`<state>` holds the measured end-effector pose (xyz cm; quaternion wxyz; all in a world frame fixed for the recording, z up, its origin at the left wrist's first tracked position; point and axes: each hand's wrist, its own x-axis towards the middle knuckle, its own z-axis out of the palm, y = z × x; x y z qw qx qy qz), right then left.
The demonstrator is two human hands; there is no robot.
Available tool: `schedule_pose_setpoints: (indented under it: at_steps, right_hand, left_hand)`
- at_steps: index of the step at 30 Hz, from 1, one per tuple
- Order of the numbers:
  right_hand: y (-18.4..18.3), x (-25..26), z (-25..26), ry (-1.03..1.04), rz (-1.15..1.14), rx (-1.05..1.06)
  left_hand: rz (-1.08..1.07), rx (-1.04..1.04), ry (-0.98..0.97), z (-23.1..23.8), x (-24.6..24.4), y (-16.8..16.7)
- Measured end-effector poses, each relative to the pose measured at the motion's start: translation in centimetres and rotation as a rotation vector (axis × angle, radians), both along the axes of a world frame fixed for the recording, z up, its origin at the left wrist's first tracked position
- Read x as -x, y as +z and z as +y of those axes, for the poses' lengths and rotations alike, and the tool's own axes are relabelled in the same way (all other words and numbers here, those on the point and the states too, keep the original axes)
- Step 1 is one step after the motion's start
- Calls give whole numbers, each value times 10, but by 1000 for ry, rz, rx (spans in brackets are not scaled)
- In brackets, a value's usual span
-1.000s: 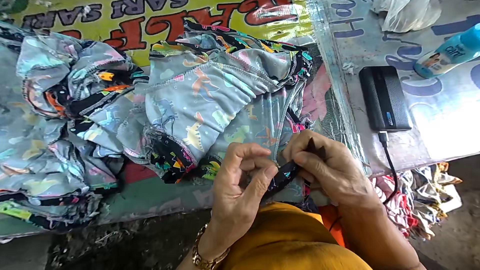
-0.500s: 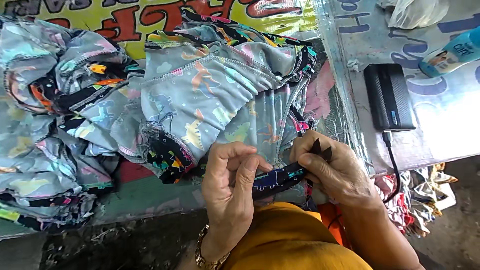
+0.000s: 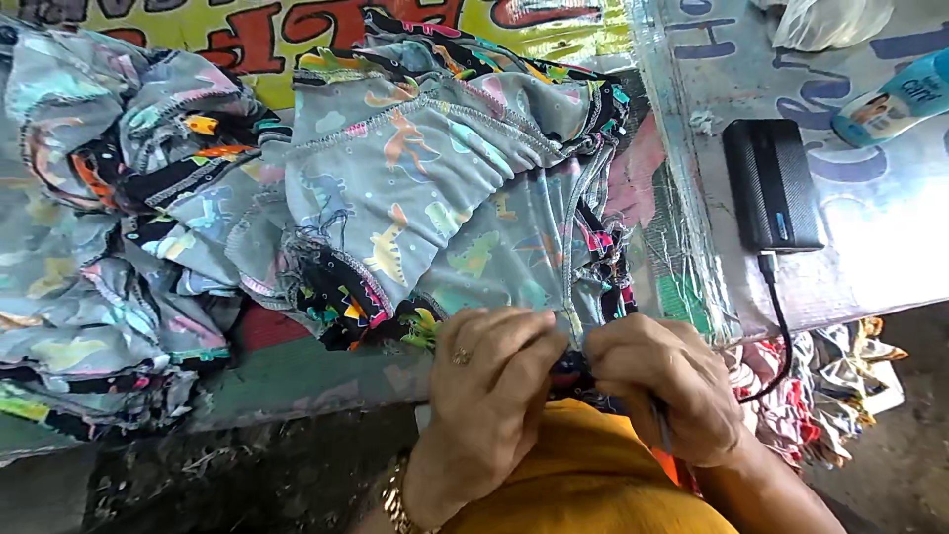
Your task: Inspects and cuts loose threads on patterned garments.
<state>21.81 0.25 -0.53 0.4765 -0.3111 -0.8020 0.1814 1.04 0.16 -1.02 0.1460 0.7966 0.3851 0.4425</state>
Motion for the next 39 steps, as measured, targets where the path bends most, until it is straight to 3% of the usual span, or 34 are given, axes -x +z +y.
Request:
schedule_pose_setpoints:
  at_steps: [4, 7, 13, 19, 24, 27, 33, 39]
  right_hand:
    - [2, 9, 3, 35, 297, 369]
    - [6, 14, 8, 22, 449, 548]
    - [11, 22, 21, 79, 260, 463]
    - [13, 32, 31, 25, 236, 426]
    - [12, 28, 34, 10, 413, 571]
    - [9, 20, 30, -6, 484, 554]
    - [11, 13, 11, -38, 23, 406]
    - [15, 16, 15, 42, 263, 486]
  left_hand:
    - [-442, 408, -141, 8, -5, 15]
    - [-547, 505, -151, 13, -3, 19]
    - [-538, 514, -165, 14, -6, 15]
    - [-521, 516, -114, 17, -6, 13]
    - [-573, 536, -102, 19, -3, 12]
    - [-589, 540, -103, 19, -1, 11]
    - [-585, 526, -127, 18, 0, 11]
    - [-562, 455, -144, 17, 1, 8]
